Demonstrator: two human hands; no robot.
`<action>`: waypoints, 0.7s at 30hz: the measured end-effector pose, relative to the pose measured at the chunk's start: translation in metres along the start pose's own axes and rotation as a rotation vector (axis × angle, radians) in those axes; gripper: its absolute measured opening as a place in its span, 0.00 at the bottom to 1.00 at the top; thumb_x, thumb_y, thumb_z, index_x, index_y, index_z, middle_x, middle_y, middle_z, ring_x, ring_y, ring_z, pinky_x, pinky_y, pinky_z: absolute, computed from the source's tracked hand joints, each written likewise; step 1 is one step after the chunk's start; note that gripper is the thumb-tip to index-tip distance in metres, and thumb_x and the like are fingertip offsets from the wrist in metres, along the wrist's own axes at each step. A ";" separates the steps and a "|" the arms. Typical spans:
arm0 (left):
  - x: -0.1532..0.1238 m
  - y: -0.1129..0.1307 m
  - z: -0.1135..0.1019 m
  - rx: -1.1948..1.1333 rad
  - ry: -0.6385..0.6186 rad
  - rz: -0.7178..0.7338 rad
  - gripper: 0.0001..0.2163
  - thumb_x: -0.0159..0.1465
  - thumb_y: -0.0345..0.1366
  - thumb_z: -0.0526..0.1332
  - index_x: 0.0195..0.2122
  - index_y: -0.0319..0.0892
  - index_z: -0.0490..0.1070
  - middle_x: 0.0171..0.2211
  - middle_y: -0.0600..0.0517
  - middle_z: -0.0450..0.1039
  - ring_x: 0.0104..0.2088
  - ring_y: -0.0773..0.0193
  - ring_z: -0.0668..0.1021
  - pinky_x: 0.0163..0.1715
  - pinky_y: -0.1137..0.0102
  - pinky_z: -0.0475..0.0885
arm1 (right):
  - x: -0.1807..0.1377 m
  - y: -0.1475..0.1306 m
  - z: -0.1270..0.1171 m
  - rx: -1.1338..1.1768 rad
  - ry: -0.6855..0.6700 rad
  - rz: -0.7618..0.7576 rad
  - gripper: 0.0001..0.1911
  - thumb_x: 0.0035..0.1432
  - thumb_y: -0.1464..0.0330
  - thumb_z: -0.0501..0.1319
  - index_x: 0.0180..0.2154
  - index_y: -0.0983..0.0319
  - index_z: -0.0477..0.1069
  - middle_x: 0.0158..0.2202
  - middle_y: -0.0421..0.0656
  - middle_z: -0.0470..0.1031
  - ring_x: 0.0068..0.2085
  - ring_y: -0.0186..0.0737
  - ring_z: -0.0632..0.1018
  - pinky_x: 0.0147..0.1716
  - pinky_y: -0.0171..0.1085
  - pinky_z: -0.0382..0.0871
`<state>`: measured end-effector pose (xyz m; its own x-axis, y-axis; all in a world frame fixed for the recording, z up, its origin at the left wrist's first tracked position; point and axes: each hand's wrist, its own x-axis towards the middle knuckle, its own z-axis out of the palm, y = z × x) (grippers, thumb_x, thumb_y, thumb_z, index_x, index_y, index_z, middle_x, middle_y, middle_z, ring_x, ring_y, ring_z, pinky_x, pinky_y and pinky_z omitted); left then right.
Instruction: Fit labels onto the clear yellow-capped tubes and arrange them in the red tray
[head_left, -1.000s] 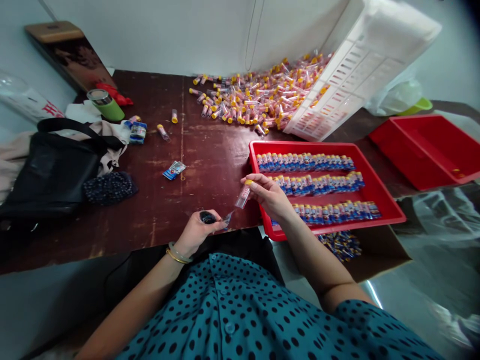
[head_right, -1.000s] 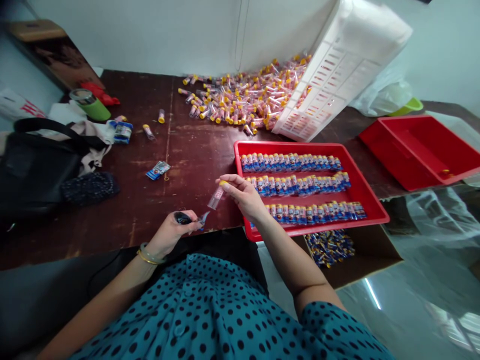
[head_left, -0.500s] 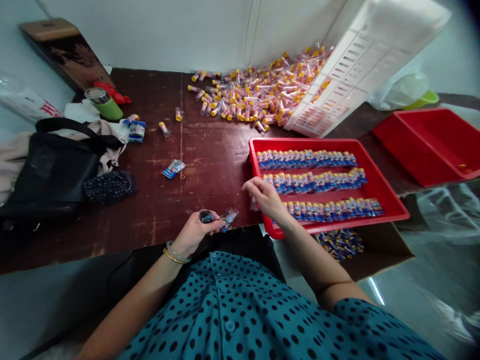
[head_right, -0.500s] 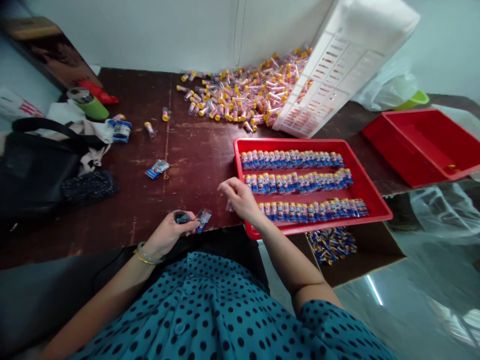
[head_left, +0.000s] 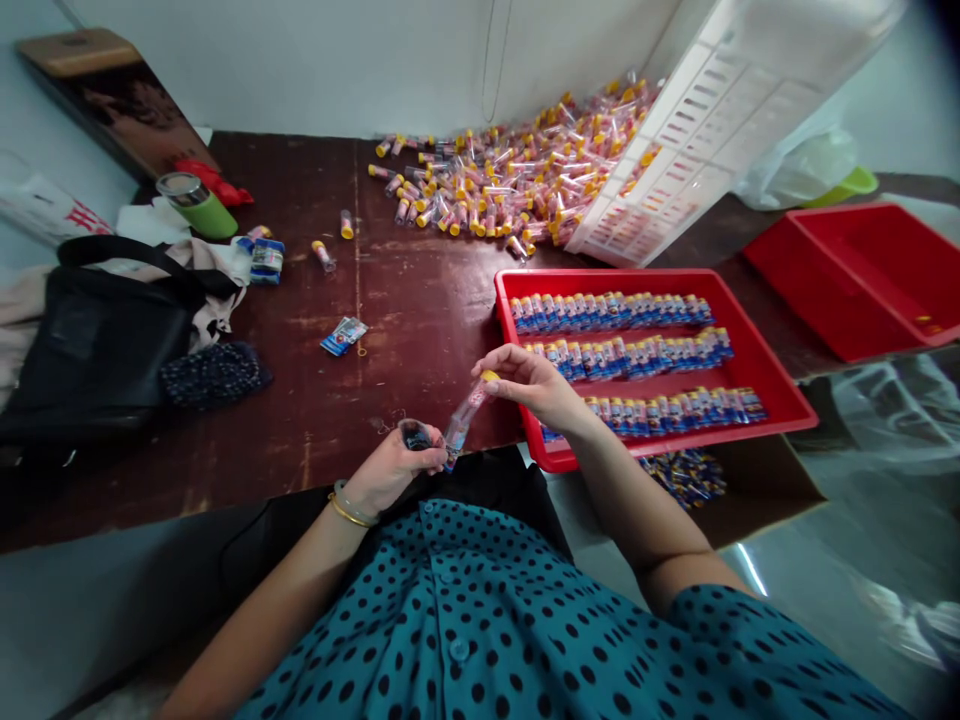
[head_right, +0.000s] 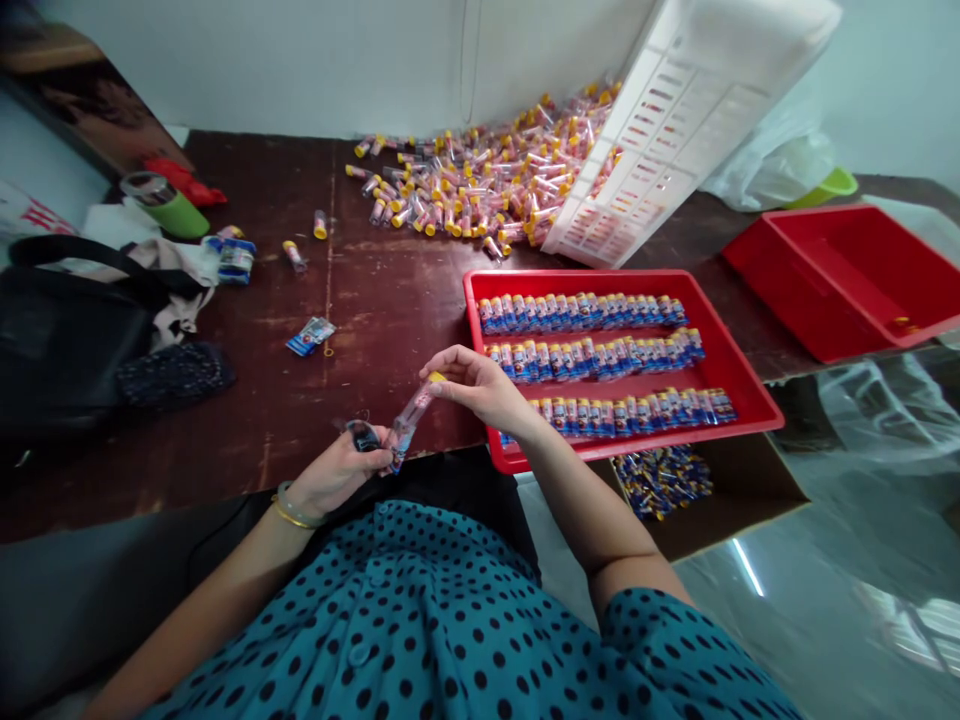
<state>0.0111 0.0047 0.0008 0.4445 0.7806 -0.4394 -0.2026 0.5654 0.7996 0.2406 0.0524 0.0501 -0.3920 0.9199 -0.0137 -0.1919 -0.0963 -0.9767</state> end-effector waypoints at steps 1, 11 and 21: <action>-0.001 0.000 0.001 -0.016 -0.021 -0.017 0.14 0.44 0.37 0.76 0.25 0.38 0.74 0.22 0.54 0.72 0.23 0.69 0.71 0.27 0.73 0.66 | 0.000 -0.001 0.000 -0.024 -0.018 -0.001 0.13 0.53 0.65 0.70 0.39 0.61 0.72 0.42 0.42 0.76 0.41 0.34 0.77 0.46 0.35 0.72; 0.000 -0.007 0.021 -0.014 -0.020 -0.014 0.12 0.57 0.42 0.69 0.34 0.38 0.74 0.29 0.49 0.77 0.28 0.64 0.76 0.28 0.71 0.68 | -0.018 0.034 0.024 -0.163 0.270 -0.097 0.15 0.52 0.60 0.69 0.34 0.61 0.67 0.51 0.46 0.69 0.49 0.39 0.74 0.50 0.38 0.70; -0.003 -0.005 0.020 -0.060 -0.033 -0.115 0.15 0.54 0.43 0.71 0.37 0.38 0.76 0.29 0.50 0.79 0.28 0.64 0.79 0.33 0.71 0.72 | -0.040 0.050 0.027 -0.034 0.263 0.016 0.12 0.55 0.61 0.68 0.33 0.62 0.70 0.46 0.45 0.73 0.42 0.36 0.76 0.43 0.37 0.73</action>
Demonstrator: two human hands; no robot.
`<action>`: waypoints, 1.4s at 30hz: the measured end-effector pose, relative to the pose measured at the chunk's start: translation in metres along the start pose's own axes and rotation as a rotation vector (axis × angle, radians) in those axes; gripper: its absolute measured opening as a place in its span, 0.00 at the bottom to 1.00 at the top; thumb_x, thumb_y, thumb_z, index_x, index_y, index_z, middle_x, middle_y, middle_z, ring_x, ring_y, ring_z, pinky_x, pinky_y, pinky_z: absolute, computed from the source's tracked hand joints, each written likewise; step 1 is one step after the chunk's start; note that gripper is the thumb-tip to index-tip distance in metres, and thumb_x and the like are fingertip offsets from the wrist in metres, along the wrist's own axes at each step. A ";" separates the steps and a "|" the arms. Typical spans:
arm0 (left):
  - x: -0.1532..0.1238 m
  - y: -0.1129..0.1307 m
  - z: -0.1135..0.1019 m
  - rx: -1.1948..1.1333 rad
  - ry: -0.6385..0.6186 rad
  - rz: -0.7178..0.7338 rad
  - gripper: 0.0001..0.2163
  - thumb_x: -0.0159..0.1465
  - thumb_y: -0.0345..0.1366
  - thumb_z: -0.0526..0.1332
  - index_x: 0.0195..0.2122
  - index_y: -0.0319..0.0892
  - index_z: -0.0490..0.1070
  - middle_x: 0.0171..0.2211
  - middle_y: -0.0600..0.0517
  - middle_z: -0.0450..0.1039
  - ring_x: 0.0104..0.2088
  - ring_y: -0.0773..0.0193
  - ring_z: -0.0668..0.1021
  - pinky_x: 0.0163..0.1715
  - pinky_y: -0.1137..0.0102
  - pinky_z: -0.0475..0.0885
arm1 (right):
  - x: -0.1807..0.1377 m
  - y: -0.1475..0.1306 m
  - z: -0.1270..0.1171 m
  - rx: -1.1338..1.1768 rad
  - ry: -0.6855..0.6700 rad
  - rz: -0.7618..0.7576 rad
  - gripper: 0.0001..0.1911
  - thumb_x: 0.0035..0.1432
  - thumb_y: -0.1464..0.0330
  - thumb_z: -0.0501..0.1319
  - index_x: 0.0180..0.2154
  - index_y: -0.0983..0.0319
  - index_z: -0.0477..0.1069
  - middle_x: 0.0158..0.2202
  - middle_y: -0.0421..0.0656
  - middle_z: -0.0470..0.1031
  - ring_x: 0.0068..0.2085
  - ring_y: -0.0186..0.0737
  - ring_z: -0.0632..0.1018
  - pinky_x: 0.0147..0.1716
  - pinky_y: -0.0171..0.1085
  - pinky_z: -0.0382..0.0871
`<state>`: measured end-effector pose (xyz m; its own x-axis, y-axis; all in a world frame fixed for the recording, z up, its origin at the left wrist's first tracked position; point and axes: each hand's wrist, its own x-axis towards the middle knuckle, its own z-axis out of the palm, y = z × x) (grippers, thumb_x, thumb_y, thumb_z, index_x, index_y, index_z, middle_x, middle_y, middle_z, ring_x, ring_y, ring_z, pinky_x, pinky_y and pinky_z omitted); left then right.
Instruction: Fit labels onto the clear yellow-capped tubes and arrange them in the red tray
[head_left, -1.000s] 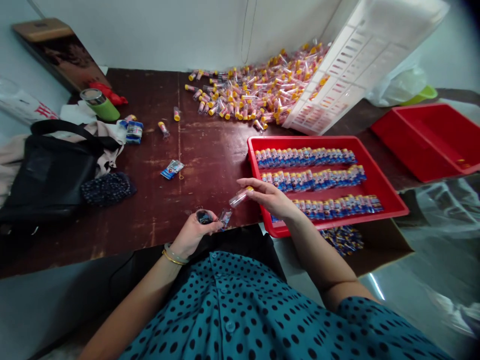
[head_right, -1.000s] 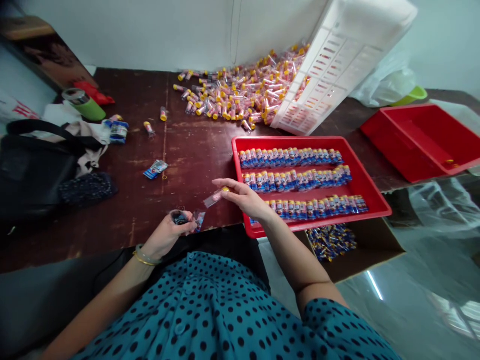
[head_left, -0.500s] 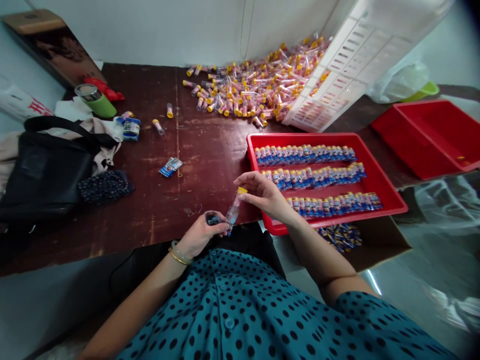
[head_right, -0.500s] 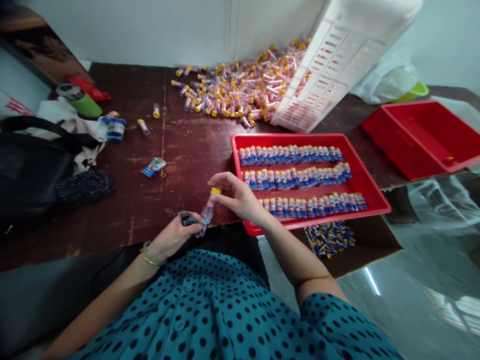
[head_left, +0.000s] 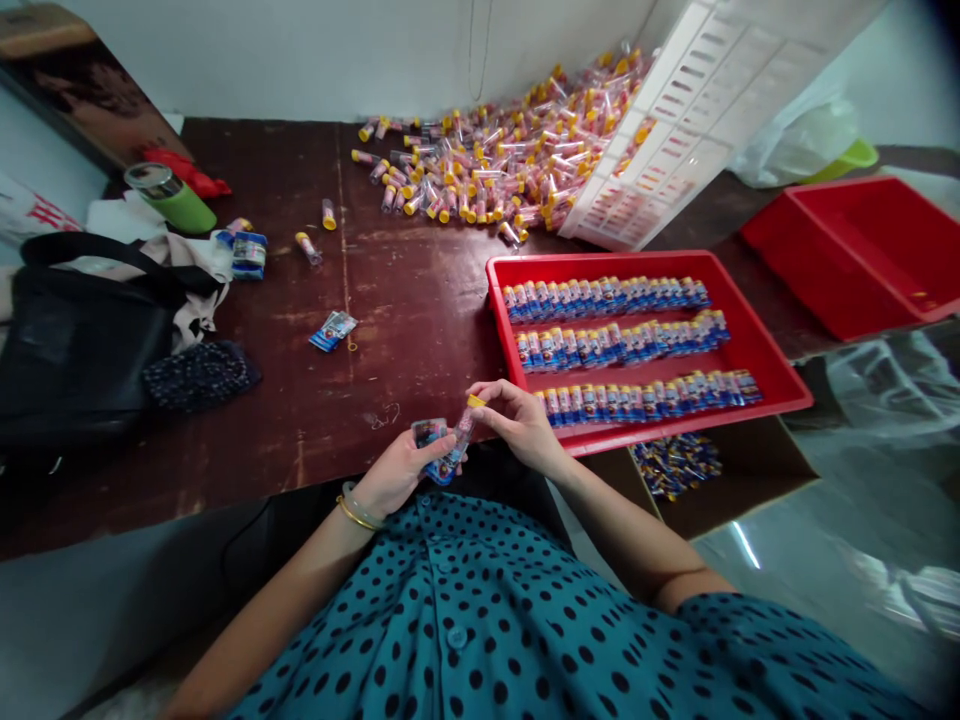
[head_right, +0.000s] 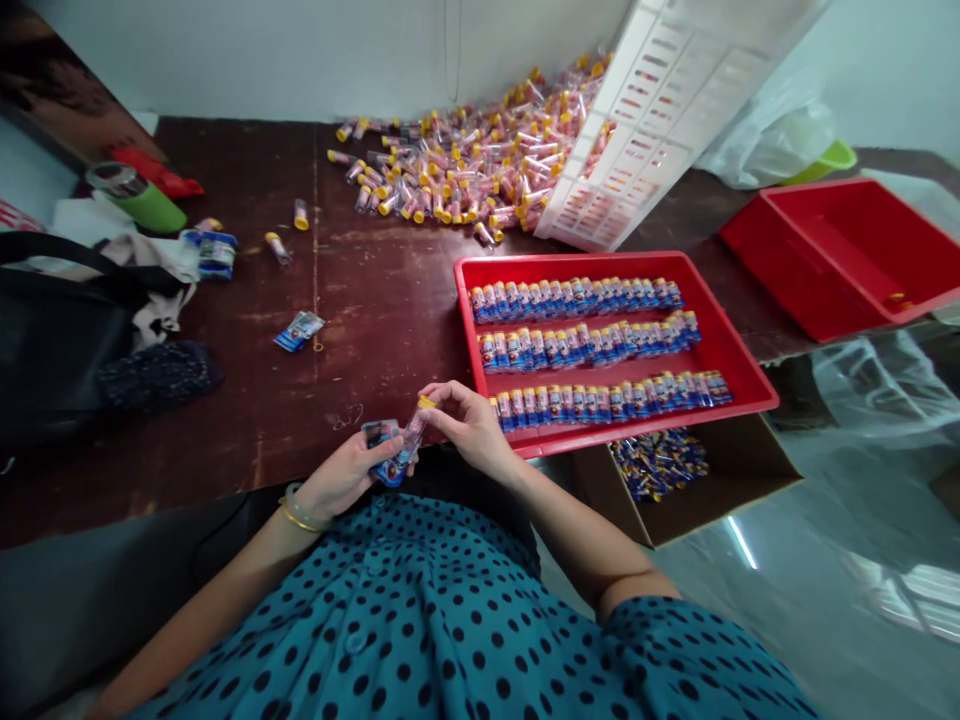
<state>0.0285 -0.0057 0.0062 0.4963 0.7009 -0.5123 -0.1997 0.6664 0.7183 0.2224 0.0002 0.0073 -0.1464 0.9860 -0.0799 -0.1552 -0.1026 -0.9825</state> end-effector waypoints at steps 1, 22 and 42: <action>0.000 0.001 0.002 -0.016 -0.010 0.006 0.15 0.54 0.43 0.71 0.37 0.38 0.76 0.30 0.50 0.79 0.28 0.64 0.79 0.33 0.71 0.72 | -0.003 -0.001 0.002 0.001 -0.016 0.009 0.12 0.56 0.61 0.67 0.34 0.62 0.70 0.47 0.45 0.72 0.40 0.36 0.77 0.40 0.36 0.74; 0.002 0.006 0.012 -0.080 0.040 0.090 0.14 0.52 0.41 0.73 0.35 0.39 0.77 0.28 0.53 0.78 0.28 0.64 0.79 0.34 0.69 0.74 | -0.014 -0.011 0.005 -0.343 -0.122 -0.169 0.07 0.58 0.63 0.66 0.37 0.59 0.76 0.47 0.45 0.76 0.48 0.42 0.76 0.53 0.45 0.68; 0.012 0.009 0.018 -0.108 0.129 0.080 0.17 0.55 0.46 0.70 0.41 0.41 0.76 0.36 0.49 0.80 0.37 0.60 0.80 0.37 0.68 0.75 | -0.002 -0.008 0.000 0.015 -0.005 -0.064 0.13 0.58 0.60 0.65 0.42 0.57 0.67 0.43 0.42 0.73 0.41 0.38 0.77 0.39 0.36 0.74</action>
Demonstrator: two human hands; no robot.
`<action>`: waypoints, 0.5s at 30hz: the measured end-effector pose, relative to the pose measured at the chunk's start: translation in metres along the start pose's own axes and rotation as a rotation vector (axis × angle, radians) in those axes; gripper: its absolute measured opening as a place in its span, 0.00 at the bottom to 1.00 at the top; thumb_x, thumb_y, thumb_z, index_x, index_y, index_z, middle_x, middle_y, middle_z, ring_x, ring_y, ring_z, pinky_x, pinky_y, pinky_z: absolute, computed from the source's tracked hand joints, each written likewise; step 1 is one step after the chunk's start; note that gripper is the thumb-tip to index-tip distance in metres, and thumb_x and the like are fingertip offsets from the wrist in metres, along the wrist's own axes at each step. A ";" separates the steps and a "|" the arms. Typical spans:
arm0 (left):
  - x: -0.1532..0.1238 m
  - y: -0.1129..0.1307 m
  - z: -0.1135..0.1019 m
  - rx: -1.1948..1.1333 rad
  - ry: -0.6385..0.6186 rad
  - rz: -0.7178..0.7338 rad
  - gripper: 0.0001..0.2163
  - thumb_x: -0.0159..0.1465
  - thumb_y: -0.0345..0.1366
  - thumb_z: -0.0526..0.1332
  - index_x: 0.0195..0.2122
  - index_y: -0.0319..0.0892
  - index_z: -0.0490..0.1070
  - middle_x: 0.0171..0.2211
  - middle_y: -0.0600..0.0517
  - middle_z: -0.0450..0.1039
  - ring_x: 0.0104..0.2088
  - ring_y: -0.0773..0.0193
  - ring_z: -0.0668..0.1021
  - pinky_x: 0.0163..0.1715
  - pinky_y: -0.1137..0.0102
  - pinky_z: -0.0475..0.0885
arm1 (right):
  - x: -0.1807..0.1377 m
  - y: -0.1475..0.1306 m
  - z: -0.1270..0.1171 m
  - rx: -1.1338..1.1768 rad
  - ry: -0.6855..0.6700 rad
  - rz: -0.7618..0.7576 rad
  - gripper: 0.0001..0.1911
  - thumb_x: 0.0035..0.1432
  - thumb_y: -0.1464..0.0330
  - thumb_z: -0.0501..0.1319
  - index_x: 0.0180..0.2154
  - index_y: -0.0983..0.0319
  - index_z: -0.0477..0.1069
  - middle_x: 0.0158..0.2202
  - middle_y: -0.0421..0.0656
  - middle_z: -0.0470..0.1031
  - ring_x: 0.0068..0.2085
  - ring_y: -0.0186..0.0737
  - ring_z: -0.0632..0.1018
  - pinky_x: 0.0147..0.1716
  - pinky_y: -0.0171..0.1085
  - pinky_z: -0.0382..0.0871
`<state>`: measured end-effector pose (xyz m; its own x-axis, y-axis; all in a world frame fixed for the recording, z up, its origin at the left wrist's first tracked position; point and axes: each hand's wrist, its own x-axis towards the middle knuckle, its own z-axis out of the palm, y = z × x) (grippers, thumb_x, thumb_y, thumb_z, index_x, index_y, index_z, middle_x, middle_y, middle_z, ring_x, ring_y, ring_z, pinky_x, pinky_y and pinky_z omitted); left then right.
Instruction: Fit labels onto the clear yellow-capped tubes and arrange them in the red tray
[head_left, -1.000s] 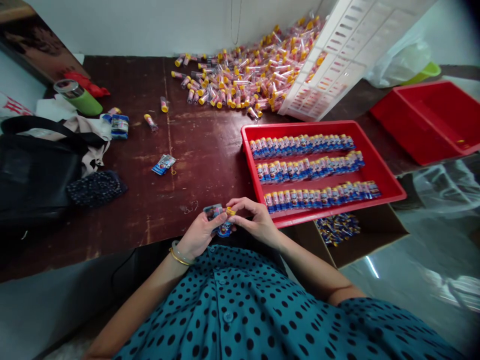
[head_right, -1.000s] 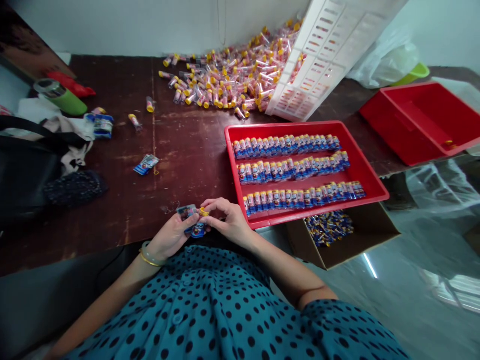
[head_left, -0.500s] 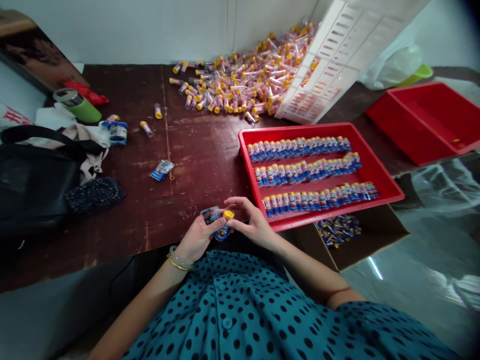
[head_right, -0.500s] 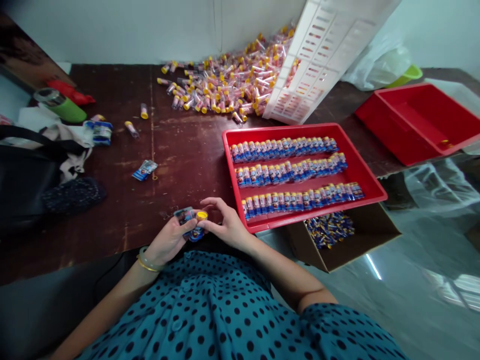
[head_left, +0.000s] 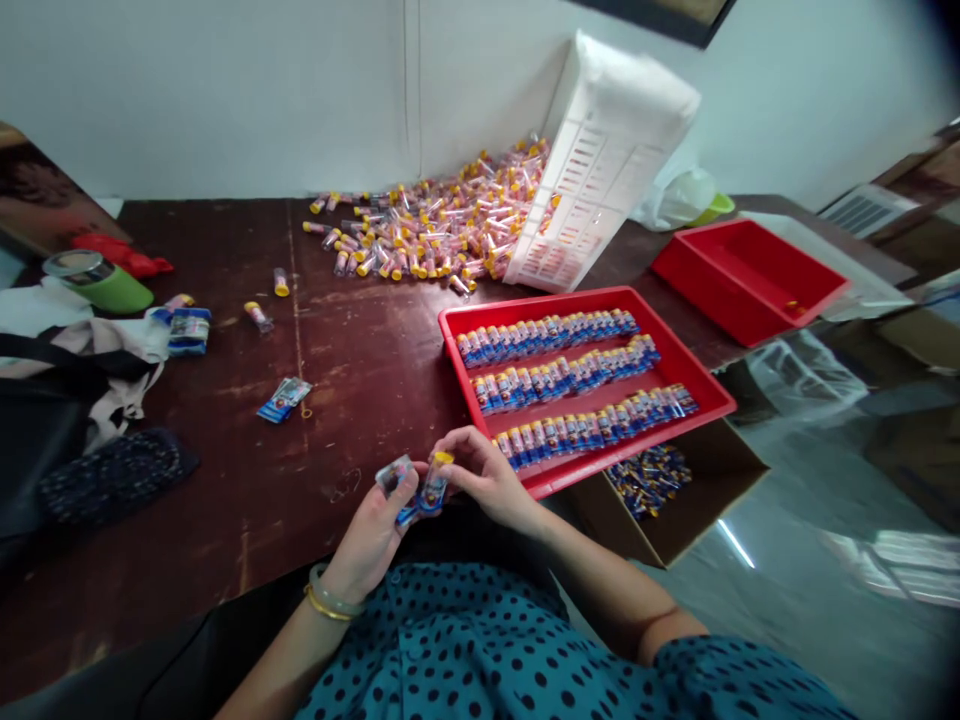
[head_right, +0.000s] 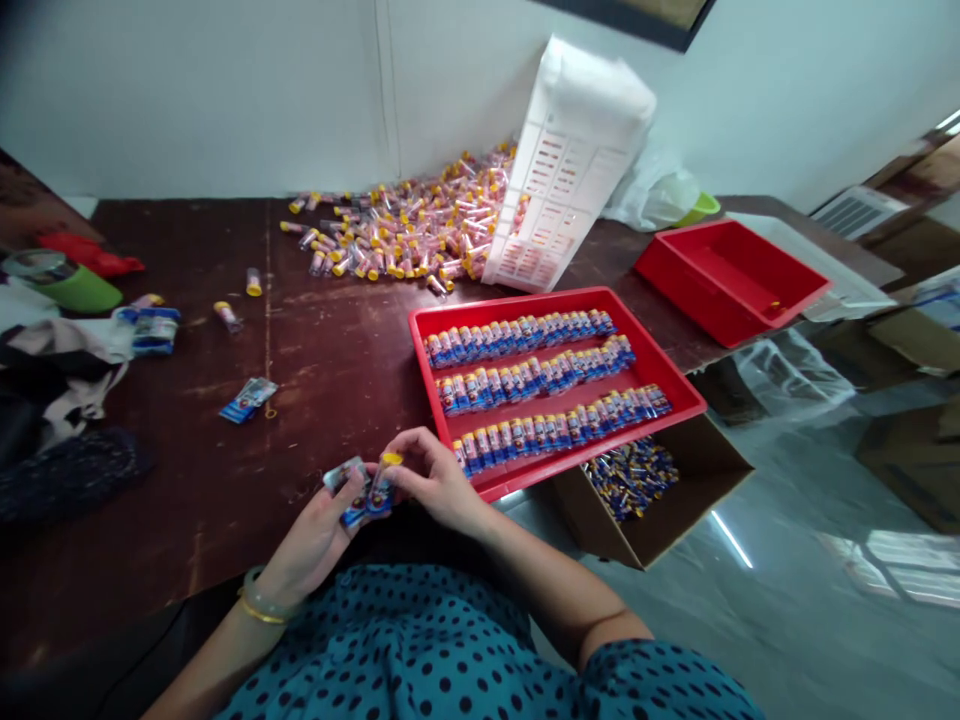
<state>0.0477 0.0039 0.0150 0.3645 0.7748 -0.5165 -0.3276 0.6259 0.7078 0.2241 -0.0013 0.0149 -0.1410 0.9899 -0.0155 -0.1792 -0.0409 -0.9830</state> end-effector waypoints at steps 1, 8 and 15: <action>0.000 0.000 0.000 -0.007 -0.006 -0.006 0.17 0.56 0.46 0.70 0.41 0.41 0.76 0.37 0.48 0.80 0.37 0.59 0.80 0.37 0.67 0.76 | 0.008 -0.004 -0.013 0.009 0.053 -0.027 0.15 0.58 0.60 0.64 0.45 0.57 0.66 0.42 0.42 0.72 0.40 0.38 0.77 0.40 0.37 0.74; -0.004 0.002 -0.012 0.068 -0.028 -0.034 0.12 0.59 0.45 0.67 0.34 0.41 0.75 0.27 0.51 0.74 0.28 0.63 0.77 0.23 0.72 0.70 | 0.077 -0.035 -0.162 -0.687 0.416 -0.017 0.21 0.59 0.62 0.59 0.53 0.63 0.63 0.34 0.40 0.73 0.32 0.34 0.74 0.33 0.35 0.69; 0.000 -0.002 -0.031 0.116 0.016 -0.042 0.15 0.57 0.46 0.68 0.36 0.39 0.75 0.25 0.53 0.72 0.25 0.65 0.74 0.21 0.73 0.65 | 0.087 -0.015 -0.181 -1.003 0.354 0.107 0.22 0.55 0.66 0.64 0.51 0.63 0.69 0.32 0.40 0.77 0.29 0.34 0.74 0.32 0.33 0.67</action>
<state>0.0216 0.0051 -0.0014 0.3610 0.7502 -0.5539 -0.2093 0.6440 0.7359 0.3905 0.1097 -0.0051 0.2113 0.9774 -0.0042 0.7230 -0.1592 -0.6723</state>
